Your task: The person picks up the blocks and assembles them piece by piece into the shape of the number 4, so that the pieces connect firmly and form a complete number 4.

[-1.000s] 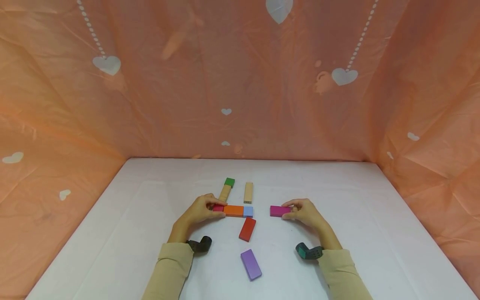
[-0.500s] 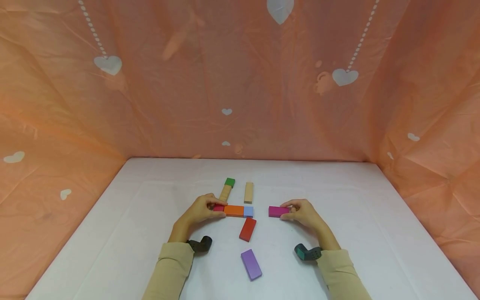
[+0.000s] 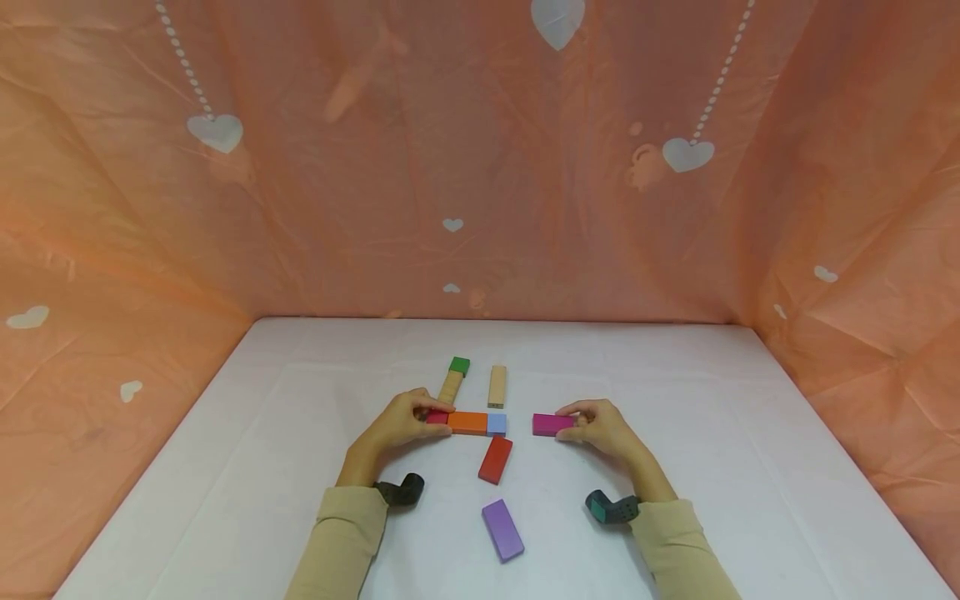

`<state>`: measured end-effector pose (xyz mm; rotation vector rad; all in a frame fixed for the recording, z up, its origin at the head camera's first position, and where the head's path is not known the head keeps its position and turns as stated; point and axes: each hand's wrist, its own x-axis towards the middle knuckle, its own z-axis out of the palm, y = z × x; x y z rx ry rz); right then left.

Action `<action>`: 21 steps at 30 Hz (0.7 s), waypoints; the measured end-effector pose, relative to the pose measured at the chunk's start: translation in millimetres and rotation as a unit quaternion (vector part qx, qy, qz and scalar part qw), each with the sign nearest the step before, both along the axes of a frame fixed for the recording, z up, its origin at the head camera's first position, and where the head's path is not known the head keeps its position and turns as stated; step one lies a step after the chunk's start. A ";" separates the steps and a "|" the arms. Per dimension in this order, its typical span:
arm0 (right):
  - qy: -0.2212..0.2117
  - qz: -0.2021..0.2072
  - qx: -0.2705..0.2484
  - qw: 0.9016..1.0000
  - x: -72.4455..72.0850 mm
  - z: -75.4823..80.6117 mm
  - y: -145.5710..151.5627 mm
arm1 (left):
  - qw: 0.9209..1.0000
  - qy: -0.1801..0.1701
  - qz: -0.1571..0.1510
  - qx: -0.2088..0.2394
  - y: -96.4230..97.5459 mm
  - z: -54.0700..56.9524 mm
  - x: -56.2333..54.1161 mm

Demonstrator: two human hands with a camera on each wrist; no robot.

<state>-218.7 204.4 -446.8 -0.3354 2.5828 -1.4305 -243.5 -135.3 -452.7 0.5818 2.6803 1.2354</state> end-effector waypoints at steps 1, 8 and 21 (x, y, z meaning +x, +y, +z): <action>0.000 -0.001 0.000 1.000 0.1 0.1 -0.3 | 1.000 -0.001 0.001 -0.001 0.0 -0.3 -0.2; 0.004 0.002 0.000 1.000 1.0 0.3 -3.0 | 1.000 0.001 0.002 0.000 -0.6 -2.0 -1.3; -0.004 -0.004 -0.005 1.000 1.6 0.2 -8.6 | 1.000 -0.005 0.003 0.003 -0.6 -2.8 -2.1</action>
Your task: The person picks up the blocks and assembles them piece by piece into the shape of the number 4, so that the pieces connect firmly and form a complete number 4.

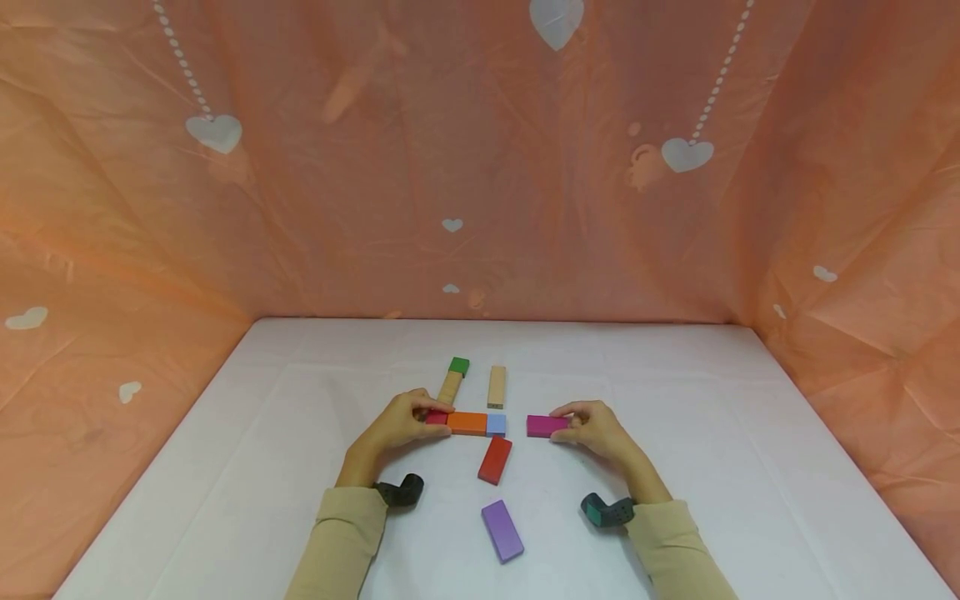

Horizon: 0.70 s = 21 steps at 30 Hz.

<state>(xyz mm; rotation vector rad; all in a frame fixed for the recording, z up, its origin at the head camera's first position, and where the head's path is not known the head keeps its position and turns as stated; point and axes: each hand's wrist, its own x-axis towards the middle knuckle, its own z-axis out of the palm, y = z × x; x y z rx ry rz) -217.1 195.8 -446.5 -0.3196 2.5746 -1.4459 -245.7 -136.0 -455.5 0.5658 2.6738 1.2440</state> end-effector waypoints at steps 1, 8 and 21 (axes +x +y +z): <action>0.001 0.001 0.000 1.000 -0.2 -0.3 -0.2 | 1.000 -0.001 0.000 0.001 0.2 0.0 0.1; 0.000 0.002 0.001 1.000 0.9 -0.9 -2.0 | 1.000 0.005 -0.005 0.003 -0.4 -1.0 0.2; -0.003 -0.002 -0.008 1.000 2.1 0.4 -5.1 | 1.000 -0.004 -0.003 0.003 1.0 0.9 1.1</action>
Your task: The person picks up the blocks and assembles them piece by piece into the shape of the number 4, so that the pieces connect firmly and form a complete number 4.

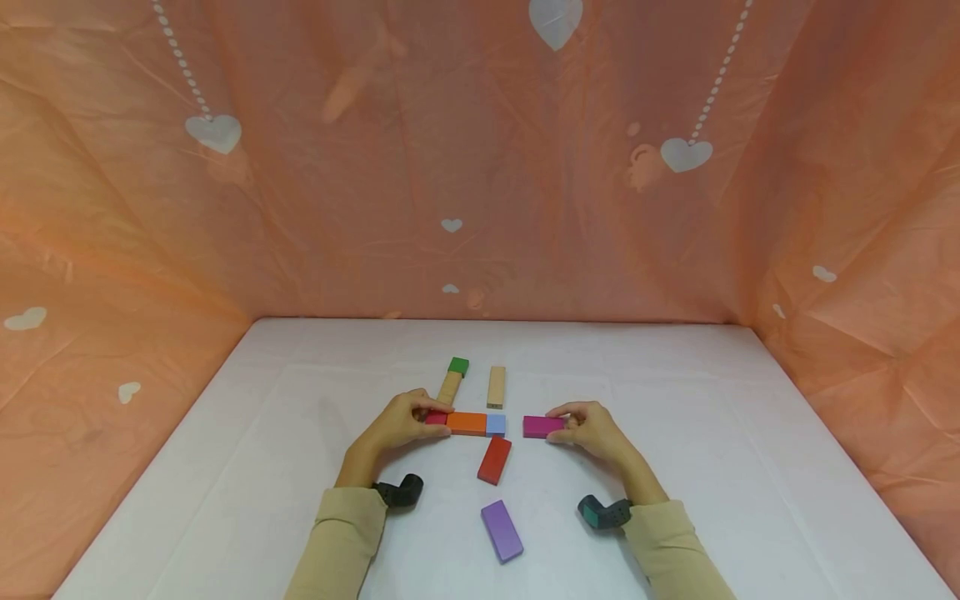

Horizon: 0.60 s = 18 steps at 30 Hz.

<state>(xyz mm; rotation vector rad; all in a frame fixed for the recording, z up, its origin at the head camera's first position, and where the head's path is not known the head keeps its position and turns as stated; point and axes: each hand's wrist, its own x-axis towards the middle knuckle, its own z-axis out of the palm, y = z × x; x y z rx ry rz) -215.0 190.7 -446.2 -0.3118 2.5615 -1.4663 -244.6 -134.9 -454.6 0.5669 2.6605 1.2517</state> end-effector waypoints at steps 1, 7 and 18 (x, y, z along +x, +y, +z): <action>0.001 0.000 0.000 1.000 -0.2 -0.3 -0.2 | 1.000 0.000 0.000 0.001 0.1 0.3 0.2; 0.005 0.000 0.005 1.000 -1.1 -2.9 -1.2 | 1.000 0.009 -0.004 0.001 -0.7 0.3 0.7; 0.006 -0.007 0.020 1.000 -0.6 -1.5 -4.8 | 1.000 0.014 -0.001 0.000 -1.4 -0.7 -0.1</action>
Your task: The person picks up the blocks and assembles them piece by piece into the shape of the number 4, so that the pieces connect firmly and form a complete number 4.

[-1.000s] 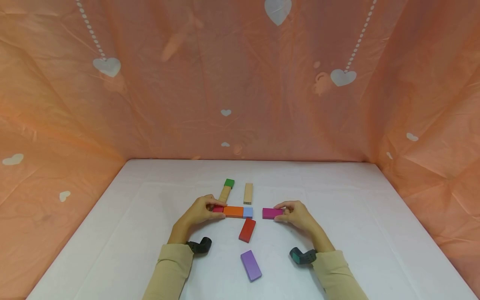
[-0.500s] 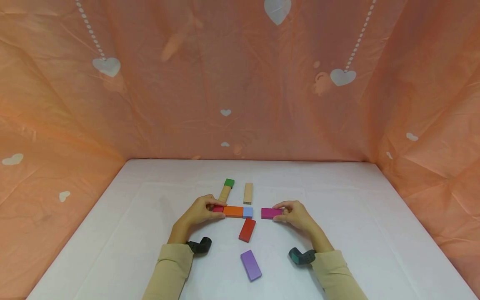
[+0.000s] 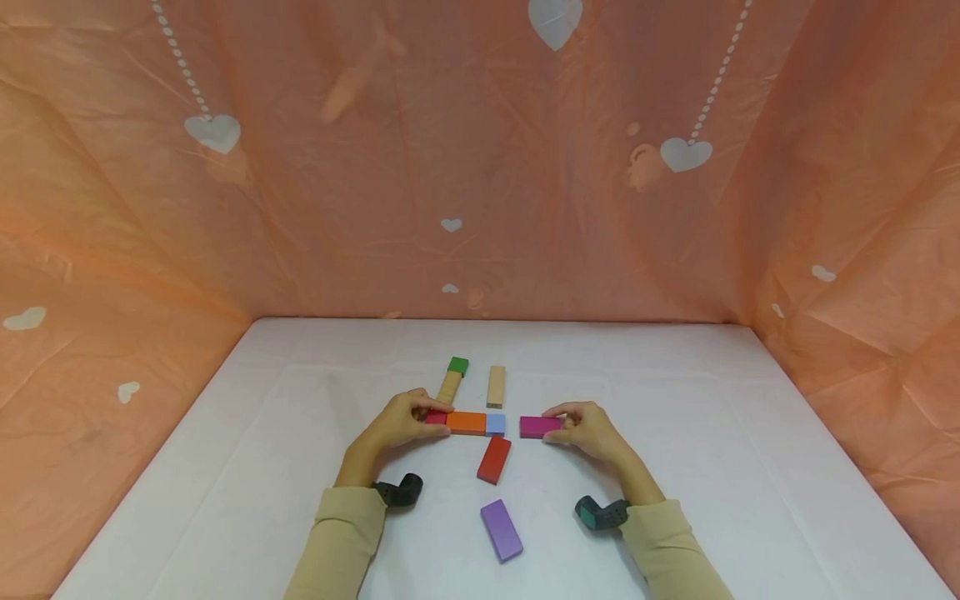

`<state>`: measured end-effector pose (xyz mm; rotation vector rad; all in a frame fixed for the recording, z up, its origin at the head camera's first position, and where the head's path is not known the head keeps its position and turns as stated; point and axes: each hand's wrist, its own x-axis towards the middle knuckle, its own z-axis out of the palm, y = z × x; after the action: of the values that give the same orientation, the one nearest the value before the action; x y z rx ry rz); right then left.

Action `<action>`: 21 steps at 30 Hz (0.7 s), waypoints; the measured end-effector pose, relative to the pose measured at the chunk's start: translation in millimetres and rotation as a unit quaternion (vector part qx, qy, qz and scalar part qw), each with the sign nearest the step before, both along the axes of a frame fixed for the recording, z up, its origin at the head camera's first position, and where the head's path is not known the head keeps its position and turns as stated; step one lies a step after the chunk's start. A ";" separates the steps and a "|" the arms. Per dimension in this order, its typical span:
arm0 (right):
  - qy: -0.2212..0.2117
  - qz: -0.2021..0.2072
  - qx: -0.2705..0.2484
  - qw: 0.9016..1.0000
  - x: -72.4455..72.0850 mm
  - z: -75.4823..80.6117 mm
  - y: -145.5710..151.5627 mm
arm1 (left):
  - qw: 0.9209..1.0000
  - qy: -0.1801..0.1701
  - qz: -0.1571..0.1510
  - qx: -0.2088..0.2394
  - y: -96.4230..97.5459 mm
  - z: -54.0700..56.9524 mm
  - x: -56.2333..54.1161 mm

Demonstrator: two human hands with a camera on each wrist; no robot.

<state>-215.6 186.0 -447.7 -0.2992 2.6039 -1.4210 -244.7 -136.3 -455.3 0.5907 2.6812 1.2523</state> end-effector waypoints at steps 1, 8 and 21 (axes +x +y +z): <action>-0.001 0.001 -0.001 1.000 0.2 0.3 -0.2 | 1.000 -0.003 0.001 0.001 0.1 0.0 0.0; 0.003 0.005 -0.006 1.000 0.6 -0.4 -1.1 | 1.000 -0.012 -0.002 0.014 0.6 0.2 0.8; 0.009 0.006 0.002 1.000 1.8 -1.4 -4.6 | 1.000 -0.003 -0.004 0.011 -0.2 -0.7 0.0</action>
<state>-213.8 181.4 -449.1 -0.3292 2.6147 -1.4160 -244.6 -136.5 -456.0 0.5984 2.6607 1.2817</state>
